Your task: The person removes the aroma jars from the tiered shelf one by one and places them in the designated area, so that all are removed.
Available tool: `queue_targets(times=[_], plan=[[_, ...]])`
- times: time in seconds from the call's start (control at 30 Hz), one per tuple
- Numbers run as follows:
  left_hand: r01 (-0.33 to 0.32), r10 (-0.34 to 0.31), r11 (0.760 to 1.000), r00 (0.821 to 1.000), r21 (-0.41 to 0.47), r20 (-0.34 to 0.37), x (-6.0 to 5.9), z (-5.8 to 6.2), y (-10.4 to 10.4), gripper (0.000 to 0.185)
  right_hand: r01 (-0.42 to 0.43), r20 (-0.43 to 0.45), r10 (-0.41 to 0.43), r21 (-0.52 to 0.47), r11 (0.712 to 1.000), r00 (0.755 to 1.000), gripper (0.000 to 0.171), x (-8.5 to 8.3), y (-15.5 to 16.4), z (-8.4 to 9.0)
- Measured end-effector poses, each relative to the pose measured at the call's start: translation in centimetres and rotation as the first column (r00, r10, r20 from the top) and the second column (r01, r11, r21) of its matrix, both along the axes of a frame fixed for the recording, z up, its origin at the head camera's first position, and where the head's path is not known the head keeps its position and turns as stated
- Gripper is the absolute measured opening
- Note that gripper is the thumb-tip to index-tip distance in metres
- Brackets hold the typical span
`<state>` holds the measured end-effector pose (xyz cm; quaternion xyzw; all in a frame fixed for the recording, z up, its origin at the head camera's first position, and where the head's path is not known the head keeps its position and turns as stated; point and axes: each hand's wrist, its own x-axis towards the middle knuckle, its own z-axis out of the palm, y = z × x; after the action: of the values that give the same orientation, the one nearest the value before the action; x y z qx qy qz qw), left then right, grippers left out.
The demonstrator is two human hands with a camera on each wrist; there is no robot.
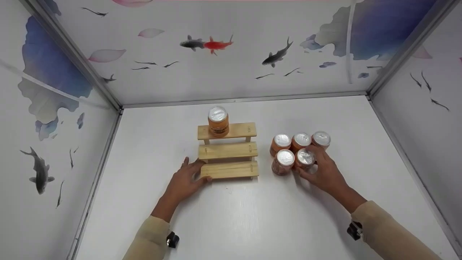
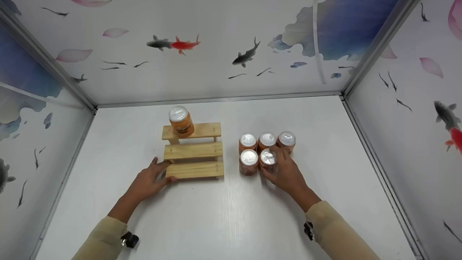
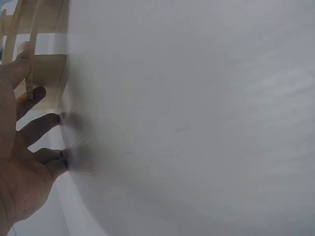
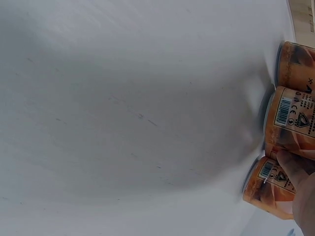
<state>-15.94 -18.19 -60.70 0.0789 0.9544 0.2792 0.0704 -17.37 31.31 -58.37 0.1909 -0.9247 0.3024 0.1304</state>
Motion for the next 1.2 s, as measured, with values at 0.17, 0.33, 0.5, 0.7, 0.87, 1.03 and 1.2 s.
queue_targets(times=[0.17, 0.33, 0.5, 0.7, 0.87, 1.03, 1.2], plan=[[0.004, -0.004, 1.000, 1.000, 0.000, 0.001, -0.04, -0.01, 0.00, 0.079, -0.005, 0.006, 0.005, 0.004, 1.000, 1.000, 0.089, -0.04, 0.04, -0.10], [0.007, -0.007, 1.000, 1.000, 0.010, -0.014, -0.12, -0.14, -0.04, 0.079, -0.014, 0.010, 0.014, 0.006, 1.000, 1.000, 0.089, -0.07, 0.08, -0.09], [0.008, -0.007, 1.000, 1.000, 0.019, -0.014, -0.11, -0.19, -0.09, 0.077, -0.015, 0.039, 0.015, -0.001, 1.000, 0.999, 0.089, -0.06, 0.06, 0.06], [0.016, -0.015, 1.000, 1.000, 0.019, -0.026, -0.13, -0.20, -0.12, 0.074, -0.011, 0.077, 0.010, 0.004, 1.000, 0.997, 0.089, 0.01, 0.05, 0.21], [0.012, -0.012, 1.000, 1.000, 0.011, -0.018, -0.11, -0.06, -0.03, 0.076, -0.016, 0.068, 0.015, 0.013, 1.000, 0.998, 0.088, -0.08, 0.14, 0.11], [0.008, -0.008, 1.000, 1.000, -0.002, -0.017, -0.17, -0.10, -0.01, 0.077, -0.020, 0.055, 0.020, 0.012, 1.000, 0.998, 0.085, -0.20, 0.11, 0.06], [0.007, -0.007, 1.000, 1.000, 0.006, -0.016, -0.12, -0.06, -0.02, 0.077, -0.017, 0.074, 0.015, 0.020, 1.000, 0.997, 0.086, -0.17, 0.08, 0.18]])
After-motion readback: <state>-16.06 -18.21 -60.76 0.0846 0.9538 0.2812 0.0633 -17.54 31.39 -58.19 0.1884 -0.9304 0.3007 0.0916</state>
